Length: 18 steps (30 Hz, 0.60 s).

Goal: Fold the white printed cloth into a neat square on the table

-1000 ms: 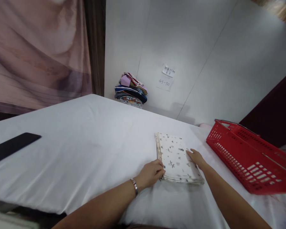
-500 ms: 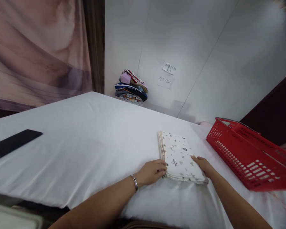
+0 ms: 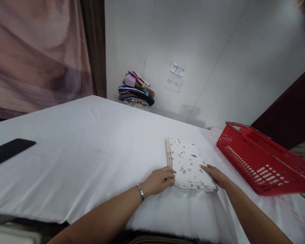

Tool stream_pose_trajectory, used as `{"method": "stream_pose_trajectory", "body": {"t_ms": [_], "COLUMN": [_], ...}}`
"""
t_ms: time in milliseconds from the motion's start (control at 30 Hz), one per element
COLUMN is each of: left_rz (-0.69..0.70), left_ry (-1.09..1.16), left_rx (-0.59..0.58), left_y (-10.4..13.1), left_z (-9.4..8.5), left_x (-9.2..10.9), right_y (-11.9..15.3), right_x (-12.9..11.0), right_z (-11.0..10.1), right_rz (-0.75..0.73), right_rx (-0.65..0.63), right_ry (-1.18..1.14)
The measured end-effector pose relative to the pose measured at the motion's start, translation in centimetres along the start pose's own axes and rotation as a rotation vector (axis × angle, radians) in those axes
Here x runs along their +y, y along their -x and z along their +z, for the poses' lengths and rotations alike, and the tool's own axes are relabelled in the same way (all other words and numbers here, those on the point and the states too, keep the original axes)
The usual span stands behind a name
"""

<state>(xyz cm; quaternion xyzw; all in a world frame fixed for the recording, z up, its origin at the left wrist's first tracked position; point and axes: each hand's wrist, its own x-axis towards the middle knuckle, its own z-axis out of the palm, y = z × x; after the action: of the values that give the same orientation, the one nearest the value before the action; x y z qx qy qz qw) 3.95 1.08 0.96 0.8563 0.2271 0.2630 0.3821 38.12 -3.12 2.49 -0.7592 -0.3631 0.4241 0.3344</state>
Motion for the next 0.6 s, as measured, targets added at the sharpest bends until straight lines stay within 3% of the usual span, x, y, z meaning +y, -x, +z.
{"method": "stream_pose_trajectory", "body": {"t_ms": [167,367,467,600], "left_rz": [-0.012,0.117,0.191,0.257], "left_ry": [-0.006,-0.279,-0.473,-0.626], "left_rx": [-0.023,0.04,0.031,-0.042], "left_y": [0.1,0.3,0.4,0.0], "left_z": [-0.3,-0.3,0.5,2.5], "left_x": [0.0,0.9,1.8,3.4], "right_y": [1.7,3.2,3.5,4.4], "right_x": [0.0,0.4,0.3,-0.8], "right_z": [0.2,0.9,1.1,1.6], "right_rz": [0.058,0.08,0.078,-0.039], "right_rx": [-0.145,-0.108,-0.11,-0.181], "right_ry": [-0.237,-0.327,-0.384,-0.417]}}
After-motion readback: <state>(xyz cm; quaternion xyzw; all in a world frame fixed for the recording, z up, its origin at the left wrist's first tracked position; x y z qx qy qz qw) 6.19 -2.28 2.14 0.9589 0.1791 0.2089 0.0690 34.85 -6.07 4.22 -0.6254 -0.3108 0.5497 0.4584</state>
